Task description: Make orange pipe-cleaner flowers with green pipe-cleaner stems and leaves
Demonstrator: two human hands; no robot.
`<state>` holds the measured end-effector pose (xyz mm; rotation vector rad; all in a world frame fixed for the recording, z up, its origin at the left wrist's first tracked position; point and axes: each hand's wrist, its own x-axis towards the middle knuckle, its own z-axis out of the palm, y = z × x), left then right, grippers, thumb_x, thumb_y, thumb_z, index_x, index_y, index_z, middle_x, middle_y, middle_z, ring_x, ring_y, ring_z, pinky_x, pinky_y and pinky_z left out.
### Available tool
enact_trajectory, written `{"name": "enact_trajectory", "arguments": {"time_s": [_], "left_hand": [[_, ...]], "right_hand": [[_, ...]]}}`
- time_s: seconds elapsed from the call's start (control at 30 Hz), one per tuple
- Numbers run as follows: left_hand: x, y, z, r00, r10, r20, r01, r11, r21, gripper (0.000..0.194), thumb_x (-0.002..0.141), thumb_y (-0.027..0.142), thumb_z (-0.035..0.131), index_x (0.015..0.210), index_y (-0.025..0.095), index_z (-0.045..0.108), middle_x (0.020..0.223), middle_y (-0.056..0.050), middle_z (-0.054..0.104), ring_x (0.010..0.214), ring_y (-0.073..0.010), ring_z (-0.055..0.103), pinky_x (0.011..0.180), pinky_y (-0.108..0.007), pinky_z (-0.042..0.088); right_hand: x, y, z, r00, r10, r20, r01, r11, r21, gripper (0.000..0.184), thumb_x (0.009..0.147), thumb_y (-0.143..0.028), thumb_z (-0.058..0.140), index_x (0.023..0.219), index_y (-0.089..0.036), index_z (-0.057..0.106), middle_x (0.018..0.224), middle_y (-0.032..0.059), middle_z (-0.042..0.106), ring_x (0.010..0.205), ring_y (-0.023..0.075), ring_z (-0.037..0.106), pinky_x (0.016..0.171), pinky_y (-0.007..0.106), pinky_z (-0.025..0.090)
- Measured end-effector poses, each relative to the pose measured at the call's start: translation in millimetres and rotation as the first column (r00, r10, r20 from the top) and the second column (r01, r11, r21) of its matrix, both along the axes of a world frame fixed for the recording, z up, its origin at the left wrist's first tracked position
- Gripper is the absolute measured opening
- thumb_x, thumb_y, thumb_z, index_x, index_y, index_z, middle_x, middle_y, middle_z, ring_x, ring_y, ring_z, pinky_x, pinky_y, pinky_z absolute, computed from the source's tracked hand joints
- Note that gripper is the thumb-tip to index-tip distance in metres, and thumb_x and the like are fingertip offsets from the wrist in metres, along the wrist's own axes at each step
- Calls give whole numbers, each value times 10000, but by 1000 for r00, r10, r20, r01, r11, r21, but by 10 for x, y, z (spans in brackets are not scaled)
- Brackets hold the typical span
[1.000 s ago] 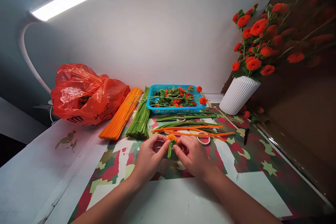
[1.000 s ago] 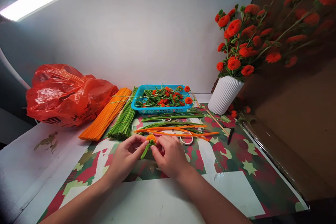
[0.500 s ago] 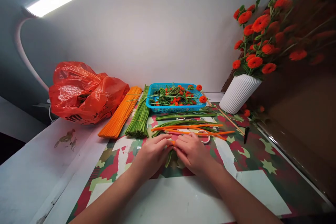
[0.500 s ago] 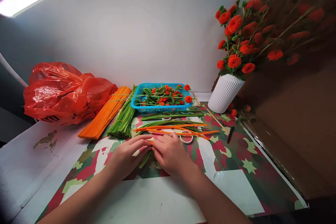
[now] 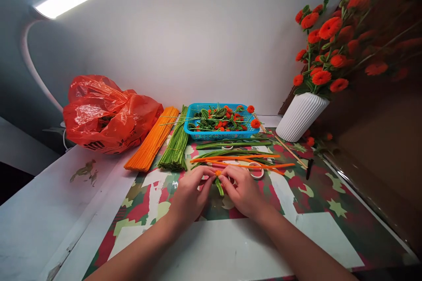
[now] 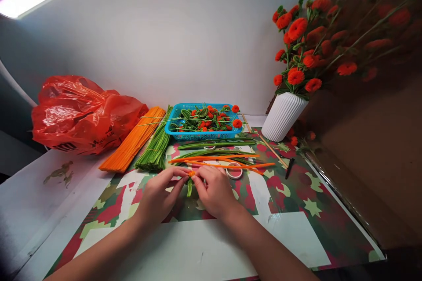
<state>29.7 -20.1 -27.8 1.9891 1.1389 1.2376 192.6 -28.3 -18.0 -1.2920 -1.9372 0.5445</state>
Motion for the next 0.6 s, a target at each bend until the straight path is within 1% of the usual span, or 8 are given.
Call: {"name": "enact_trajectory", "arguments": {"time_s": [0.07,0.1,0.13,0.2,0.27,0.33,0.5,0.6], "left_hand": [[12,7,35,994,56,94,-43,989,-138,104,858,245,553,808,178,616,883,-60,689,832,-178,656,670,-258,556],[16,13,50,987,80,142,-51,978,-202,118,854,268,565,807,174,619,886,-62,687,834,-178,656,680,-260,559],[21,19,62,978,94,188,-44,966,-253,131,850,285,574,806,170,620,887,-63,685,837,-178,657,701,-266,561],[27,30,74,961,94,261,-9,951,-309,142,839,299,590,804,163,618,886,-63,682,848,-179,657,748,-281,560],[31,33,73,951,79,298,22,946,-323,141,828,298,601,798,161,614,893,-62,679,859,-181,655,760,-286,561],[35,25,67,953,70,294,27,949,-315,129,820,291,607,803,163,615,898,-58,671,863,-181,650,736,-279,568],[37,-16,52,972,31,234,30,967,-254,103,812,239,592,890,182,629,916,-50,645,883,-182,630,701,-282,590],[21,-31,58,983,-42,181,78,978,-195,136,828,208,559,932,211,647,978,-60,606,929,-185,606,698,-285,599]], "right_hand": [[14,-1,21,994,18,-104,-25,998,-64,243,930,-243,425,707,-194,511,663,-12,555,632,134,493,609,250,353],[19,-3,26,992,21,-125,-31,997,-76,255,935,-253,415,703,-195,504,661,-13,552,630,133,490,598,245,353],[21,-5,26,992,18,-121,-27,997,-72,260,933,-256,419,693,-195,497,655,-15,547,626,131,484,596,243,351],[13,-11,14,999,3,-51,-4,999,-37,255,913,-251,453,667,-193,485,632,-21,532,610,129,466,611,250,340],[-3,-18,-5,999,-29,37,28,1000,6,239,894,-240,482,660,-189,478,622,-25,529,604,129,462,638,264,327],[-19,-24,-17,994,-50,96,46,998,44,223,893,-217,470,672,-187,477,638,-19,549,624,134,487,669,279,318],[-25,-39,-3,975,-62,213,35,991,129,220,898,-183,418,687,-181,480,679,4,586,673,149,527,707,309,297],[-12,-48,16,969,-39,244,6,991,133,199,891,-196,436,703,-182,498,682,3,593,664,148,516,708,313,299]]}}
